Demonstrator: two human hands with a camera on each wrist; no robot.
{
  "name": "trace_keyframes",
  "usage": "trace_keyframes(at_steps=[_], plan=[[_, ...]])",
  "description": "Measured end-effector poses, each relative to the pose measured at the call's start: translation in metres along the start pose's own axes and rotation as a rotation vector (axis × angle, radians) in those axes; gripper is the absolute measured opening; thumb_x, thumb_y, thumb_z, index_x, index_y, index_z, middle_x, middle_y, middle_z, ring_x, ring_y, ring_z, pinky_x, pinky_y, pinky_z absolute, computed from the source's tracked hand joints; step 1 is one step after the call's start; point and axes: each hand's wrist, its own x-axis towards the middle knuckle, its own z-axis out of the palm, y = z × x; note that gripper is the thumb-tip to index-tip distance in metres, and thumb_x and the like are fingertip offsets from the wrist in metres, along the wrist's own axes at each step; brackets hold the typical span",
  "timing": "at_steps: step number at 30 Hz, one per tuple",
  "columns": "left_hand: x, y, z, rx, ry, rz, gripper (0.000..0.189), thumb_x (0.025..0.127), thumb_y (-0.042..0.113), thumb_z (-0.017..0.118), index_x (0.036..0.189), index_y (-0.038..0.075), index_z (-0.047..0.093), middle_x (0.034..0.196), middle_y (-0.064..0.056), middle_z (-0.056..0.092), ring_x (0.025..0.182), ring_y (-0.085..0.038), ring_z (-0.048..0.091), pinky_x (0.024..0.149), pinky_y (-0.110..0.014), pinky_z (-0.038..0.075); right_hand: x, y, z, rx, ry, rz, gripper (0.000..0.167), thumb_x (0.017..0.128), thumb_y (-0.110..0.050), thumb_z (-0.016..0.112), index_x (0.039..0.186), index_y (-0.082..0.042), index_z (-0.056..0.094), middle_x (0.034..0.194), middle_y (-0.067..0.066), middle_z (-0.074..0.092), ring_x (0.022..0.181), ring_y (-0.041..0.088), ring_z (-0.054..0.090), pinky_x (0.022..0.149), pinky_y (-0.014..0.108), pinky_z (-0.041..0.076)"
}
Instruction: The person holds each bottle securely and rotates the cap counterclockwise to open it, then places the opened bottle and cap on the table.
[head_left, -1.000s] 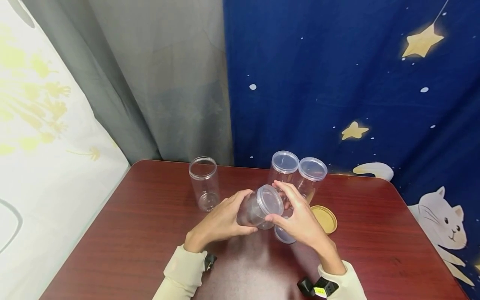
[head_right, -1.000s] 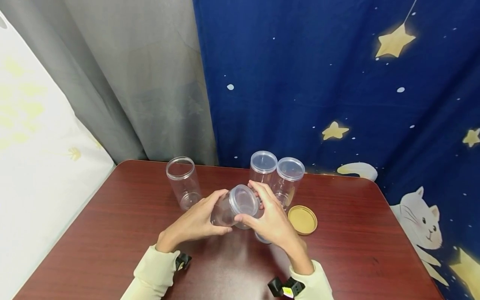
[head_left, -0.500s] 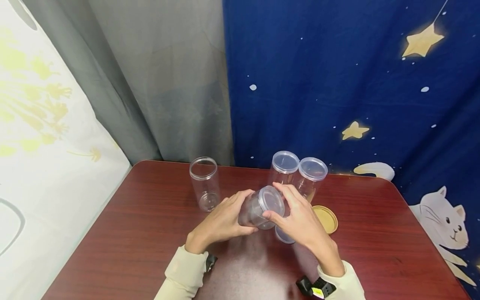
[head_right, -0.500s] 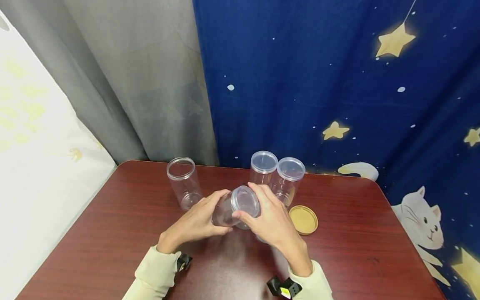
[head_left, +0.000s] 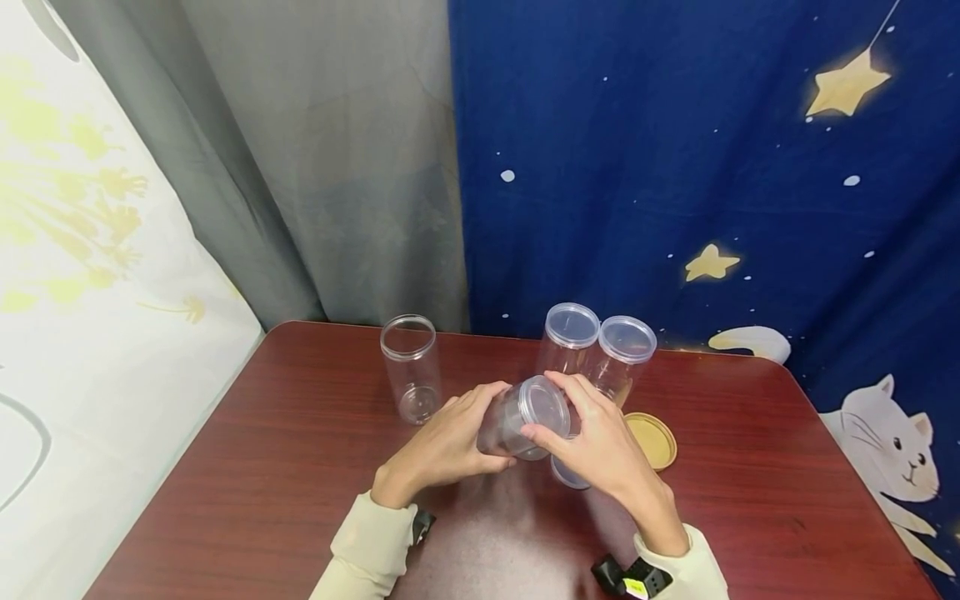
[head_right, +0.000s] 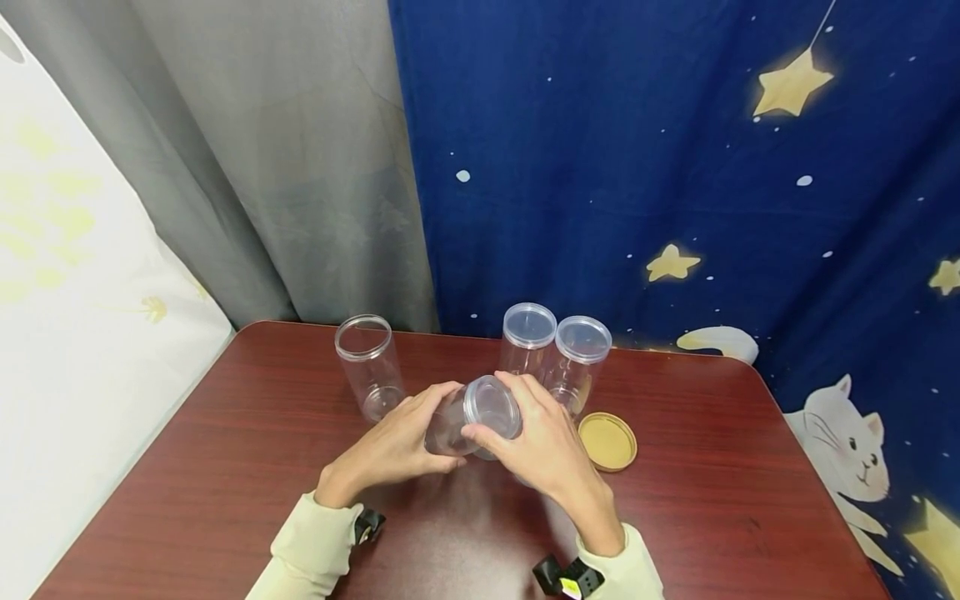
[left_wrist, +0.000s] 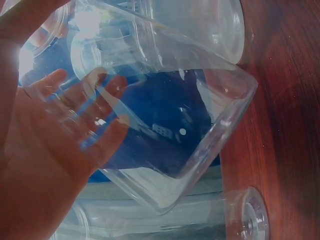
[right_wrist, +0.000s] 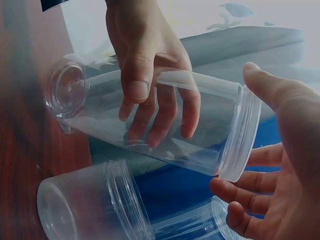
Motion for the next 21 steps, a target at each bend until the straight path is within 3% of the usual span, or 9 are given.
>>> trace_keyframes(at_steps=[12,21], plan=[[-0.0002,0.0007,0.0010,-0.027,-0.009,-0.011,0.087,0.071,0.038,0.087,0.142,0.013,0.044,0.134,-0.003,0.056,0.120,-0.014,0.054,0.099,-0.043,0.046,-0.0005,0.0008,-0.0034,0.040,-0.029,-0.024,0.073,0.077,-0.048,0.082,0.139,-0.020,0.055,0.127,-0.006,0.061,0.112,0.012,0.059,0.087,0.040,0.053],[-0.0007,0.0005,0.0012,-0.039,-0.016,-0.020,0.088,0.071,0.039,0.087,0.143,0.014,0.043,0.135,-0.003,0.056,0.121,-0.014,0.054,0.100,-0.043,0.046,-0.0011,0.0033,-0.0043,0.084,-0.058,-0.058,0.072,0.080,-0.044,0.080,0.143,-0.023,0.052,0.134,-0.004,0.058,0.118,0.016,0.057,0.091,0.045,0.052]])
